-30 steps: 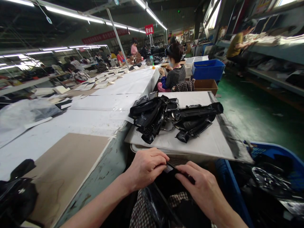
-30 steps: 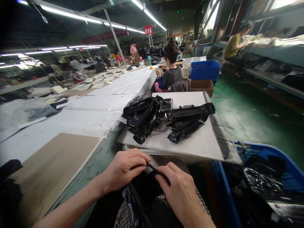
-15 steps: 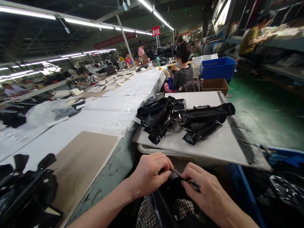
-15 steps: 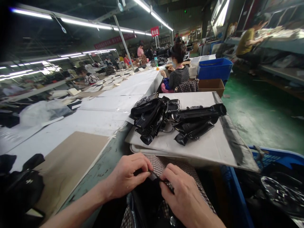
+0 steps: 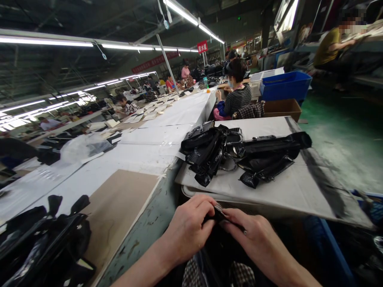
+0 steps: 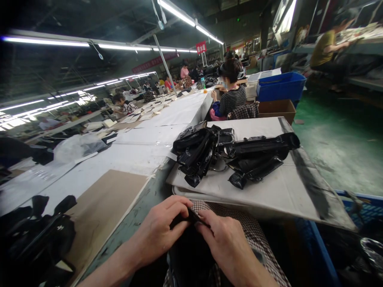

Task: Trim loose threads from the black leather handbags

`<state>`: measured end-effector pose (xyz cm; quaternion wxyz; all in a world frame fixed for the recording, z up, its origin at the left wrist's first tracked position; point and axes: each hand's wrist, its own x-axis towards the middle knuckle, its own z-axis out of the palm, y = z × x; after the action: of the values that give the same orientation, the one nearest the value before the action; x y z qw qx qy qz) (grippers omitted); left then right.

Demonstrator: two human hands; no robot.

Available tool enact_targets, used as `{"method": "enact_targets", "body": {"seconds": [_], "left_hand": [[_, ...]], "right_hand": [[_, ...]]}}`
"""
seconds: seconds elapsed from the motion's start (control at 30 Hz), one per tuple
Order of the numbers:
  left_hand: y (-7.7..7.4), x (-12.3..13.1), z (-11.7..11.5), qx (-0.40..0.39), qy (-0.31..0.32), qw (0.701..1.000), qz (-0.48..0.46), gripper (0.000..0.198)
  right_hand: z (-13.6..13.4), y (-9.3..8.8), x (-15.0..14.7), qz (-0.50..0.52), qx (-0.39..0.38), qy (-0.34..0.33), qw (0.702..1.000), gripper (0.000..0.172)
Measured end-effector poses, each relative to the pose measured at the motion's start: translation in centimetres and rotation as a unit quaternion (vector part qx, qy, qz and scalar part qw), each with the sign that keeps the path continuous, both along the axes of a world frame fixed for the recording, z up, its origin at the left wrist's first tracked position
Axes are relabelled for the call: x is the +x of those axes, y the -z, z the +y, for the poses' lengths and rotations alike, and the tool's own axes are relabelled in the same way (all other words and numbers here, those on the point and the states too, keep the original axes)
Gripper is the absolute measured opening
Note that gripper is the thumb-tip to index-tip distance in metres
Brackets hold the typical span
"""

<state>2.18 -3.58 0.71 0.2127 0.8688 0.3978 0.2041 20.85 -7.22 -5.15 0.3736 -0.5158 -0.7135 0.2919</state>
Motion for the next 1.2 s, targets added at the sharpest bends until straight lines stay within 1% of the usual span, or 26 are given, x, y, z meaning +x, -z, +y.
{"method": "enact_targets", "body": {"seconds": [0.1, 0.23, 0.33, 0.43, 0.53, 0.67, 0.8, 0.9, 1.03, 1.2], "left_hand": [[0.1, -0.4, 0.1, 0.02, 0.007, 1.0, 0.015, 0.017], [-0.2, -0.7, 0.7, 0.056, 0.051, 0.997, 0.034, 0.011], [-0.5, -0.8, 1.5, 0.091, 0.085, 0.991, 0.048, 0.011], [-0.5, -0.9, 2.0, 0.136, 0.126, 0.981, 0.056, 0.013], [-0.1, -0.9, 2.3, 0.145, 0.137, 0.978, 0.061, 0.012], [0.1, -0.6, 2.3, 0.104, 0.112, 0.987, 0.053, 0.011], [0.1, -0.2, 2.3, 0.042, 0.087, 0.995, 0.018, 0.014], [0.1, 0.0, 2.3, 0.01, 0.07, 0.997, -0.011, 0.015], [0.0, -0.1, 2.1, -0.024, 0.049, 0.998, -0.027, 0.016], [-0.4, 0.0, 2.0, -0.041, 0.027, 0.999, -0.012, 0.016]], "right_hand": [[-0.1, -0.1, -0.2, -0.007, 0.009, -0.001, 1.0, 0.028], [-0.1, -0.1, -0.3, 0.0, 0.008, -0.006, 1.0, 0.029], [0.0, 0.2, -0.2, 0.013, -0.014, -0.016, 1.0, 0.029], [0.0, 0.6, 0.0, 0.023, -0.027, -0.021, 0.999, 0.03], [0.2, 0.8, 0.0, 0.027, -0.027, -0.016, 0.999, 0.03], [0.2, 0.7, -0.1, 0.035, -0.031, -0.02, 0.999, 0.028], [0.0, 0.9, -0.2, 0.045, -0.036, -0.022, 0.998, 0.026], [-0.2, 1.1, -0.1, 0.043, -0.039, -0.008, 0.998, 0.026], [-0.2, 1.1, 0.0, 0.048, -0.055, 0.001, 0.997, 0.028], [-0.2, 1.2, 0.0, 0.05, -0.044, 0.007, 0.998, 0.029]]}}
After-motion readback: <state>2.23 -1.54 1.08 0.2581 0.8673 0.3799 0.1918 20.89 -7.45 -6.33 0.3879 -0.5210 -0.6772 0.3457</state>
